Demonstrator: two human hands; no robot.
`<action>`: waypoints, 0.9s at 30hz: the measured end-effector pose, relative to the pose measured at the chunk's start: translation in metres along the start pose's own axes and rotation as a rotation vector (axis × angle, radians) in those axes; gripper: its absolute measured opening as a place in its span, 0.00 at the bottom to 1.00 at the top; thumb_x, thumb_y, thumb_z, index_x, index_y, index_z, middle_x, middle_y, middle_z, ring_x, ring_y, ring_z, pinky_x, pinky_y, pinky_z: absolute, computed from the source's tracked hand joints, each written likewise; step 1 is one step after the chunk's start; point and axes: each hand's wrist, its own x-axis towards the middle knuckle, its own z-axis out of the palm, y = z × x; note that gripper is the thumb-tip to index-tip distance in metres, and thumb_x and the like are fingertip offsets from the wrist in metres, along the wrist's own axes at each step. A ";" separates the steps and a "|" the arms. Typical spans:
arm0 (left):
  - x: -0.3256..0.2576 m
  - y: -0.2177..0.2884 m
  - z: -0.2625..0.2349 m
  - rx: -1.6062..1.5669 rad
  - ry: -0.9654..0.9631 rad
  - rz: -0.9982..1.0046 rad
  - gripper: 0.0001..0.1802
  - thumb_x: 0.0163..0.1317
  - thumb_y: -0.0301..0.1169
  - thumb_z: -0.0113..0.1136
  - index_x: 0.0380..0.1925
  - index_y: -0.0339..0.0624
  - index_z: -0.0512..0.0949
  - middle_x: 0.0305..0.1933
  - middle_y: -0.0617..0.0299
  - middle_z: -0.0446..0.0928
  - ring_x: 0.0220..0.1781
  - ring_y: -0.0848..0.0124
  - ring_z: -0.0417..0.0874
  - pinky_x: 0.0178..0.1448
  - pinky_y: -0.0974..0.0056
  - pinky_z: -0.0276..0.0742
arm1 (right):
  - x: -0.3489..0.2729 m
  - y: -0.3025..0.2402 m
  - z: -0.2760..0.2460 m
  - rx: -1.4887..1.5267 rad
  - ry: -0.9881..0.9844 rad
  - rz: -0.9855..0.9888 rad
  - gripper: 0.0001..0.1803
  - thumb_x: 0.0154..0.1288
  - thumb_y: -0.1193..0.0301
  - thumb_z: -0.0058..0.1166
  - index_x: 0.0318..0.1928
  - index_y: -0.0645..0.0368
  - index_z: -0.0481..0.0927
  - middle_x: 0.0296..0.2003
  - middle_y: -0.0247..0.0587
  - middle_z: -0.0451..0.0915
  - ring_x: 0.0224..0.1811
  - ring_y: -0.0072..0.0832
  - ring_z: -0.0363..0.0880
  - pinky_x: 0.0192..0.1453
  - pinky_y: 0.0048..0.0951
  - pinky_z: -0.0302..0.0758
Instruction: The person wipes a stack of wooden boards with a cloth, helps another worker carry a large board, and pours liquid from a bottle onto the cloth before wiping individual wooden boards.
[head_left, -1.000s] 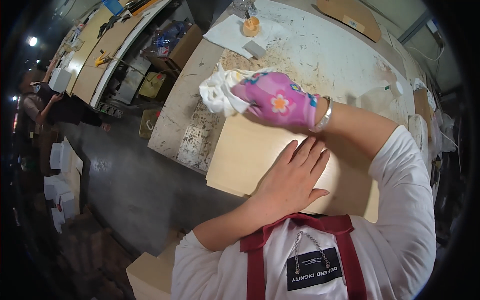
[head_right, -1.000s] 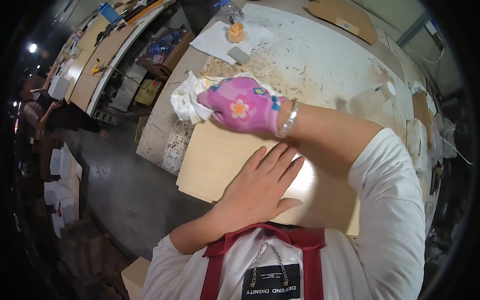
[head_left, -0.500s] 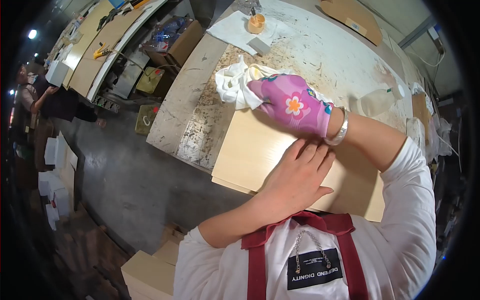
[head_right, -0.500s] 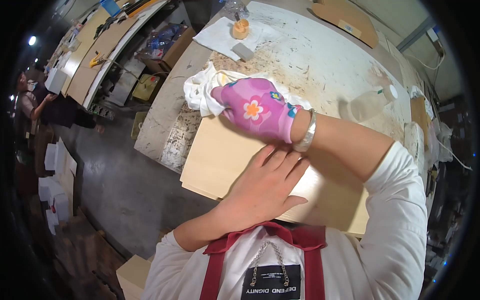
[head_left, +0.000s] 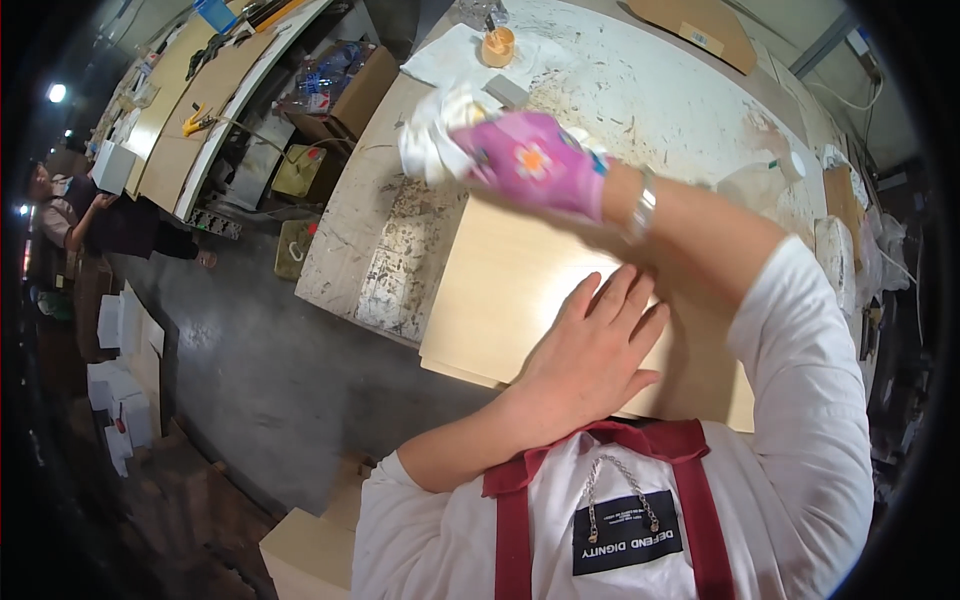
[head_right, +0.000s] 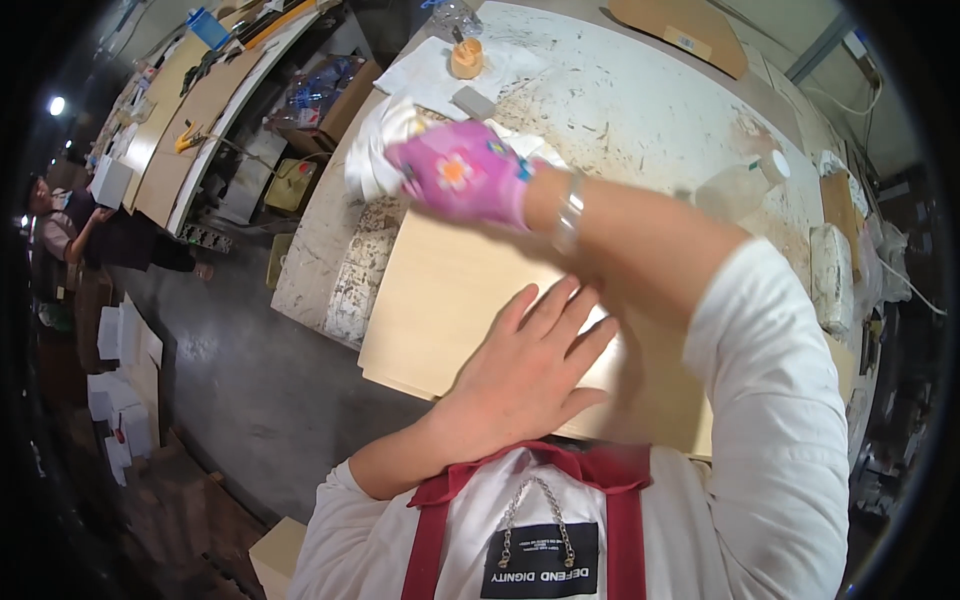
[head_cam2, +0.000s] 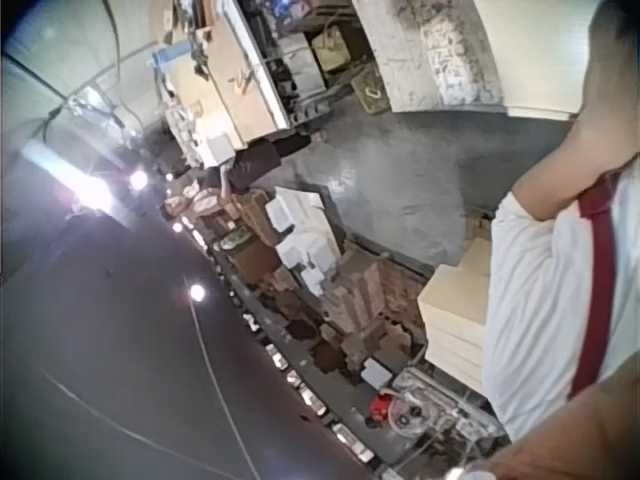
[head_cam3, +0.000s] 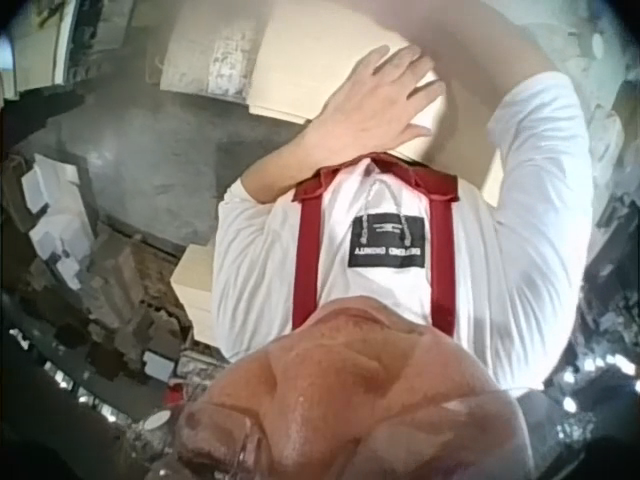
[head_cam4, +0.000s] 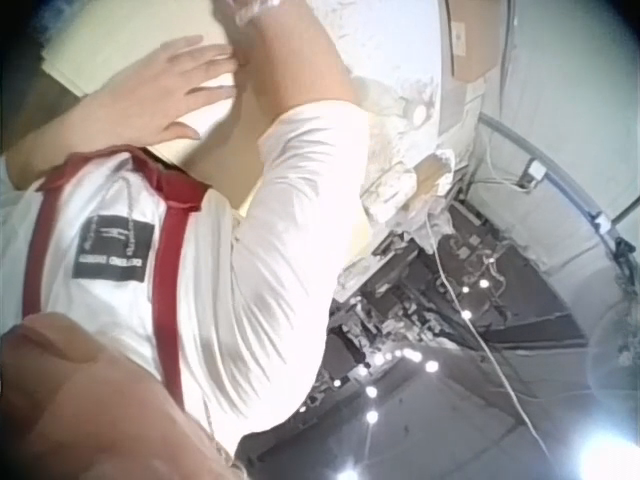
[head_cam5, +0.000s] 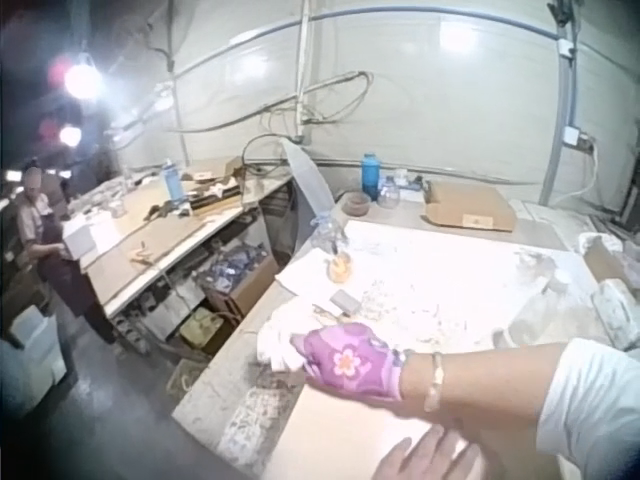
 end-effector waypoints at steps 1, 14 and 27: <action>0.001 0.000 0.000 0.016 0.002 0.001 0.31 0.54 0.48 0.57 0.54 0.42 0.68 0.60 0.50 0.62 0.65 0.56 0.59 0.65 0.52 0.55 | 0.014 0.014 0.007 0.009 0.045 0.060 0.10 0.57 0.63 0.49 0.31 0.55 0.76 0.28 0.49 0.78 0.31 0.40 0.79 0.38 0.41 0.73; 0.003 -0.001 0.008 0.064 -0.047 -0.047 0.30 0.59 0.46 0.53 0.59 0.46 0.65 0.66 0.53 0.58 0.67 0.57 0.58 0.68 0.53 0.52 | -0.186 0.045 -0.143 1.399 0.412 0.490 0.18 0.65 0.68 0.50 0.52 0.66 0.72 0.39 0.43 0.80 0.37 0.26 0.81 0.45 0.26 0.80; 0.144 0.092 0.037 -1.464 0.060 -0.491 0.23 0.67 0.38 0.48 0.55 0.32 0.65 0.55 0.51 0.71 0.53 0.66 0.76 0.56 0.65 0.71 | -0.348 0.061 -0.134 1.964 0.453 0.472 0.21 0.64 0.66 0.51 0.55 0.64 0.68 0.46 0.44 0.77 0.45 0.29 0.79 0.53 0.28 0.76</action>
